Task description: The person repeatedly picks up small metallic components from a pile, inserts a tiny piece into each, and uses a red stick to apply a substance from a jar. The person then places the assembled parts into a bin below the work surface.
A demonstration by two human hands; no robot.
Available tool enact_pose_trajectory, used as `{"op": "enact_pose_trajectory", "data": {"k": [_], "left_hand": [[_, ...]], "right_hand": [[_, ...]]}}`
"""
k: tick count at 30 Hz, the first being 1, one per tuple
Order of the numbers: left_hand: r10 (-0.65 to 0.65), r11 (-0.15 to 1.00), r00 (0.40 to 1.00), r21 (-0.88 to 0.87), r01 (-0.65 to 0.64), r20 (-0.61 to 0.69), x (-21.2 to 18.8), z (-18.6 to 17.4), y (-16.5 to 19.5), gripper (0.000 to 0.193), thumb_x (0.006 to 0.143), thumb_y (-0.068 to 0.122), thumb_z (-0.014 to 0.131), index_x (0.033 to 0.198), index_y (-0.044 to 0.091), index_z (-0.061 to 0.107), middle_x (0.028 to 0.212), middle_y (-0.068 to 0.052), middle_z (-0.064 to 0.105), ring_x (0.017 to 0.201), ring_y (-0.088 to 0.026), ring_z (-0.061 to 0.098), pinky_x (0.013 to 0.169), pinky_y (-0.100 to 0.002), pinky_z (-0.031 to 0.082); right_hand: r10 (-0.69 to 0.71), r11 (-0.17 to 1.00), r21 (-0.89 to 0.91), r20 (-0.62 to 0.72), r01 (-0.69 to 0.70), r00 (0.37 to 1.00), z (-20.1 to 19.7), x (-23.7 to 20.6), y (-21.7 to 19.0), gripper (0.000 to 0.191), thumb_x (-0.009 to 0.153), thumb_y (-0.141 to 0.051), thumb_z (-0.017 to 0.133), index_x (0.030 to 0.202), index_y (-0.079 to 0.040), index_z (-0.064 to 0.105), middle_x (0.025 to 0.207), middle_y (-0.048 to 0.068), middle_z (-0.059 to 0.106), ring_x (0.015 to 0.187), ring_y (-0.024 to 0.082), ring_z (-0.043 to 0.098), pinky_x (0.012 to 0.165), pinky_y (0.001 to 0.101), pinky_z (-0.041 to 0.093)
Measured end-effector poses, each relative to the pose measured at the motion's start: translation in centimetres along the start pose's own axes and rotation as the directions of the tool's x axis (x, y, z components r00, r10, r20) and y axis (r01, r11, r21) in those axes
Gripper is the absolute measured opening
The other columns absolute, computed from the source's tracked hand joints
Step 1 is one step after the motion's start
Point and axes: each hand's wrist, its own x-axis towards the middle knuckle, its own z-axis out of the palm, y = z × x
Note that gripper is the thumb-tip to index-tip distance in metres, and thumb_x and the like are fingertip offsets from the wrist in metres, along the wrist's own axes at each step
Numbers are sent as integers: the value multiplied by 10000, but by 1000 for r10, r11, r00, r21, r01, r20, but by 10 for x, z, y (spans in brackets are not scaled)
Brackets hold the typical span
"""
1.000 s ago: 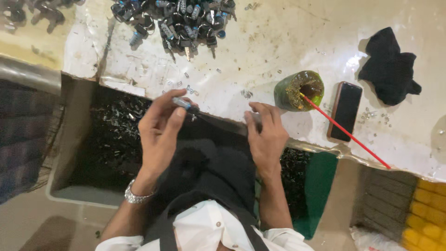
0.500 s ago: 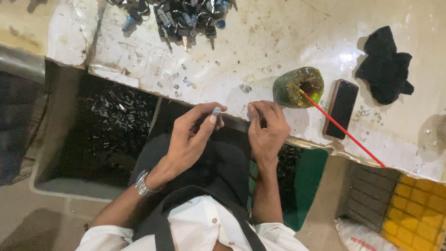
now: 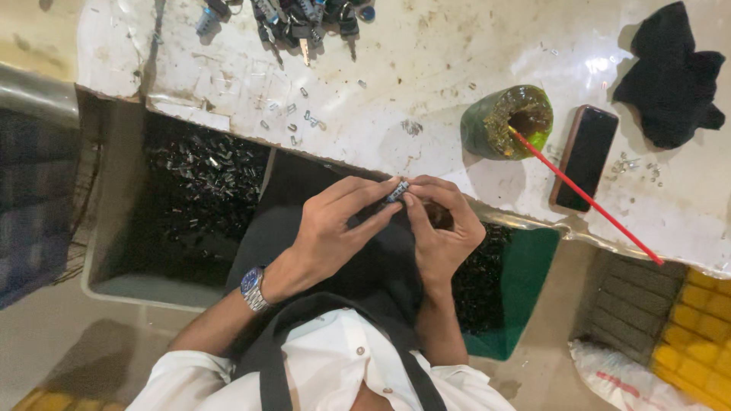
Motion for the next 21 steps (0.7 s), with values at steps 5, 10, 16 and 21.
{"op": "enact_pose_trajectory", "data": {"k": [5, 10, 16, 21], "left_hand": [[140, 979, 990, 148, -141, 15, -1, -3, -3, 359, 888, 22, 829, 1224, 12, 704, 1086, -100, 712, 963, -245, 708, 850, -341, 595], [163, 984, 986, 71, -165, 39, 4, 0, 2, 359, 894, 34, 828, 1226, 36, 692, 1116, -101, 722, 989, -243, 708, 872, -333, 598], [17, 1000, 991, 8, -18, 133, 4, -8, 1, 392, 903, 27, 807, 1277, 23, 690, 1020, -103, 750, 884, -209, 741, 783, -296, 588], [-116, 991, 986, 87, 106, 122, 11, 6, 7, 365, 903, -20, 773, 1261, 3, 704, 1060, -147, 760, 839, -188, 751, 746, -281, 595]], "right_hand": [[8, 983, -183, -15, -11, 1000, -5, -1, -3, 173, 896, 99, 808, 1019, 8, 729, 1029, 108, 757, 818, 55, 620, 707, 176, 480], [173, 985, 25, -26, -172, 985, -18, 0, 5, 187, 868, 99, 813, 989, 14, 699, 1005, 103, 750, 801, 60, 639, 686, 182, 498], [190, 965, 247, -435, -86, 880, -58, 33, 13, 118, 937, -5, 725, 1047, -8, 680, 941, 92, 730, 562, 36, 518, 468, 169, 359], [-146, 957, -291, -488, -2, 861, -89, 37, 12, 151, 1078, 5, 724, 1208, 81, 732, 807, 101, 656, 591, 76, 498, 524, 218, 349]]}}
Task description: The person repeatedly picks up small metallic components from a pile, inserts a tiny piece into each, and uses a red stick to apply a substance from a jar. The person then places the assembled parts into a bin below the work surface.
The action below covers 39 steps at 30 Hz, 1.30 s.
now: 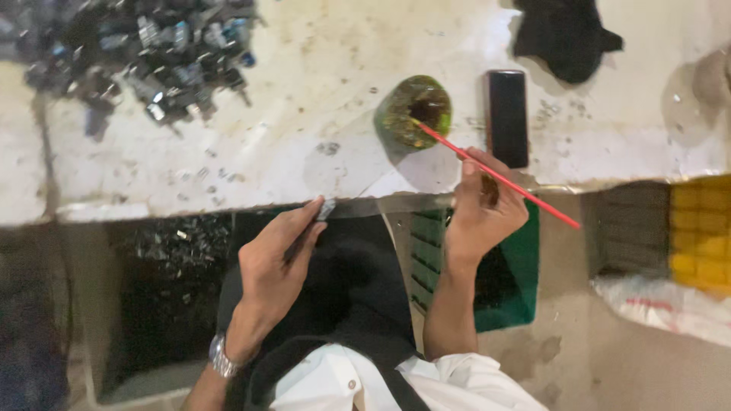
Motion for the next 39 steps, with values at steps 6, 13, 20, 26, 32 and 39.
{"op": "enact_pose_trajectory", "data": {"k": [6, 13, 20, 26, 32, 39], "left_hand": [[81, 996, 986, 58, -74, -148, 7, -3, 10, 301, 891, 4, 803, 1178, 1, 711, 1070, -139, 750, 953, -216, 758, 846, -292, 588], [13, 998, 988, -61, -23, -155, -6, 2, -11, 315, 886, 11, 831, 1181, 28, 721, 1046, -109, 749, 927, -193, 741, 849, -287, 594], [50, 997, 988, -46, -57, -145, -3, -6, -5, 343, 890, 8, 828, 1212, 29, 710, 1049, -115, 743, 928, -198, 735, 843, -288, 591], [66, 996, 986, -44, -73, -154, -8, -7, -7, 340, 899, 23, 819, 1219, 46, 708, 1072, -107, 741, 958, -213, 744, 851, -299, 598], [30, 951, 935, 299, 82, -353, -32, -61, -18, 297, 896, 4, 792, 1174, 69, 714, 1155, -100, 718, 1128, -270, 664, 990, -361, 552], [98, 842, 963, 537, 54, -250, -15, -77, -33, 291, 921, 46, 761, 1196, 131, 723, 1207, -58, 700, 1188, -275, 594, 1060, -415, 463]], "right_hand": [[289, 826, 534, -128, -180, 949, -23, -6, -2, 74, 1054, 0, 650, 1106, 49, 669, 830, 31, 579, 571, 42, 385, 484, 207, 287], [474, 491, 659, 346, -569, 810, -7, -56, -5, 126, 1083, -112, 636, 1113, 11, 638, 842, 61, 602, 577, 70, 401, 505, 215, 310], [380, 609, 641, 282, -467, 881, -4, -58, -4, 134, 1058, -106, 667, 1119, 13, 655, 827, 55, 602, 559, 64, 391, 489, 202, 293], [244, 822, 516, 61, -240, 968, 5, -42, -6, 84, 1059, -45, 657, 1077, 37, 653, 746, 63, 567, 526, 106, 431, 463, 266, 333], [-86, 995, 55, -25, 87, 996, -4, -4, 9, 160, 1179, -87, 657, 1182, 74, 661, 844, 124, 620, 578, 101, 491, 505, 231, 353], [131, 969, 195, 117, -152, 984, 8, -16, 17, 120, 1141, -36, 682, 1178, 78, 667, 1009, 140, 717, 551, 81, 492, 462, 199, 363]]}}
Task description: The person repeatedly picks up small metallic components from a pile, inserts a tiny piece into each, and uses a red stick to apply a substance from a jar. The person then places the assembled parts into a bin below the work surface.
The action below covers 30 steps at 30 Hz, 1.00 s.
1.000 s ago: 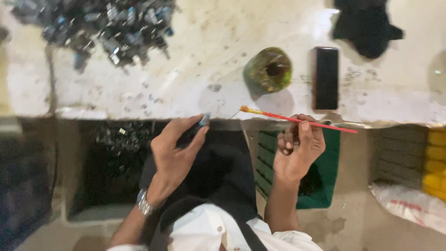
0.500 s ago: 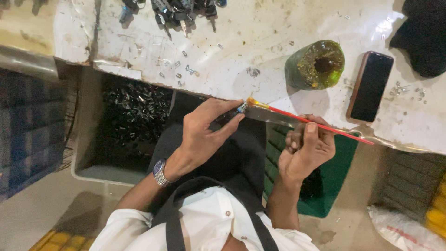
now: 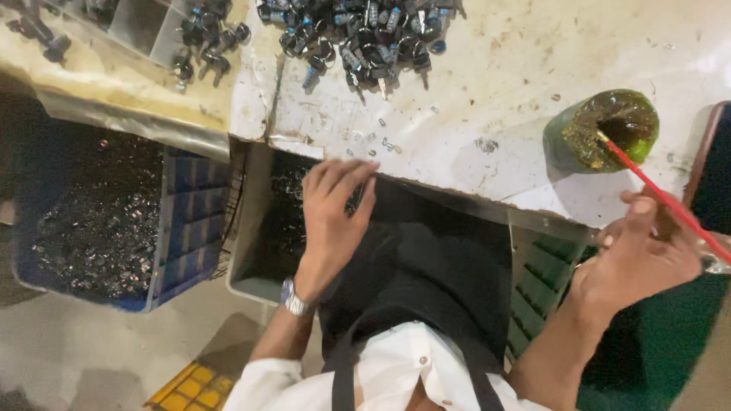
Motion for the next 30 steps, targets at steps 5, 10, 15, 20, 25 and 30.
{"op": "enact_pose_trajectory", "data": {"k": [5, 10, 15, 20, 25, 30], "left_hand": [[211, 917, 963, 376, -135, -167, 93, 49, -47, 434, 984, 75, 739, 1411, 115, 671, 1337, -150, 665, 1208, -280, 577, 1017, -407, 464], [249, 773, 969, 604, -192, -11, 111, 58, -81, 296, 1008, 88, 755, 1297, 153, 747, 1306, -57, 667, 1278, -255, 545, 1101, -431, 463], [314, 875, 949, 396, -279, -27, 88, 20, -62, 138, 1072, 84, 804, 1201, 94, 756, 1277, -71, 681, 1292, -262, 536, 1069, -407, 500], [-150, 685, 989, -722, 97, -10, 53, -9, -25, 222, 980, 36, 769, 1184, 80, 694, 1365, -93, 638, 1281, -205, 635, 1066, -370, 582], [-158, 59, 958, -966, 250, 239, 27, 7, 17, 259, 1009, 171, 662, 1256, 95, 668, 1115, -106, 719, 1083, -179, 697, 1006, -316, 580], [-191, 422, 908, -804, 420, 373, -4, 43, 55, 318, 1115, 59, 565, 1415, 9, 658, 978, -75, 585, 889, -130, 539, 823, -278, 485]], "right_hand": [[9, 987, -160, 206, 24, 978, 12, -27, -20, 65, 1085, 20, 703, 1134, 44, 738, 987, 72, 705, 820, 59, 584, 741, 207, 469], [-35, 929, -313, 450, 195, 892, 30, -44, -44, 186, 941, -70, 770, 1124, -70, 735, 1086, 64, 703, 733, 121, 614, 640, 258, 495], [-142, 704, -486, 618, 518, 773, 47, -32, -48, 477, 923, -211, 820, 1365, -113, 671, 1188, 113, 632, 836, 233, 670, 685, 369, 561], [-55, 615, -522, 719, 590, 693, 56, -27, -51, 602, 851, -303, 859, 1393, -153, 645, 1188, 115, 581, 779, 277, 662, 601, 407, 534], [-36, 717, -501, 668, 485, 744, 57, -20, -46, 420, 833, -267, 867, 1193, -133, 696, 1145, 89, 606, 859, 261, 688, 687, 381, 555], [7, 924, -330, 518, 192, 856, 48, -35, -34, 162, 912, -29, 812, 1026, -54, 700, 1024, 52, 658, 808, 120, 658, 696, 267, 538]]}}
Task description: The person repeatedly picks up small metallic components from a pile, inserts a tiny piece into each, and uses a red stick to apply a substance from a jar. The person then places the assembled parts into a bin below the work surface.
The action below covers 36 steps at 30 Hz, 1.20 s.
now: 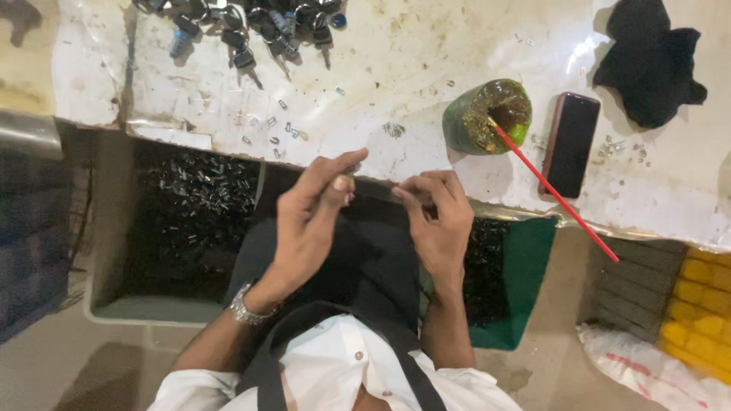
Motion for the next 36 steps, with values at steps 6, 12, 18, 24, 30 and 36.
{"op": "enact_pose_trajectory", "data": {"k": [6, 12, 18, 24, 30, 36], "left_hand": [[277, 910, 958, 297, -288, 80, -8, 12, -11, 327, 1002, 10, 700, 1326, 22, 654, 1130, -134, 733, 1001, -198, 737, 878, -294, 591], [312, 856, 939, 386, -345, 145, -14, 15, -5, 371, 918, 12, 795, 1272, 30, 686, 1117, -117, 736, 974, -225, 752, 848, -306, 616], [338, 844, 927, 384, -375, 161, -15, 12, -7, 366, 919, 14, 800, 1265, 30, 683, 1143, -109, 719, 1004, -226, 745, 871, -304, 619], [388, 791, 900, 428, -436, 199, -14, 11, -7, 390, 906, -14, 792, 1278, 22, 681, 1164, -121, 700, 1028, -255, 720, 895, -335, 608], [286, 888, 939, 314, -335, 192, -12, 12, -6, 356, 928, 10, 788, 1269, 39, 688, 1151, -121, 724, 1006, -230, 757, 860, -307, 627], [285, 897, 944, 300, -324, 167, -10, 11, -7, 349, 915, 23, 808, 1246, 40, 698, 1102, -116, 755, 965, -207, 760, 836, -291, 611]], "right_hand": [[318, 785, 576, -58, -228, 946, 5, -31, 5, 138, 888, 79, 774, 970, -3, 701, 944, 78, 729, 654, 44, 578, 528, 198, 402], [139, 870, 492, -192, -27, 972, 9, -29, 4, 151, 906, 80, 775, 1014, 11, 695, 1055, 104, 733, 770, 65, 625, 618, 187, 470], [74, 927, 376, -184, 0, 980, 12, -24, -10, 151, 903, 102, 791, 1010, 34, 708, 1086, 105, 712, 893, 91, 642, 768, 203, 527], [68, 932, 362, -165, -4, 984, 10, -29, -2, 191, 877, 115, 806, 1002, 29, 691, 1079, 112, 709, 907, 107, 643, 767, 208, 513], [297, 730, 642, 10, -234, 955, -4, -24, 36, 232, 915, 89, 773, 1057, -3, 614, 992, 135, 696, 807, 88, 632, 705, 206, 507], [354, 728, 685, -398, 17, 846, -47, -3, 50, 202, 1002, 1, 653, 1199, -2, 605, 990, 113, 691, 545, 40, 462, 426, 191, 320]]}}
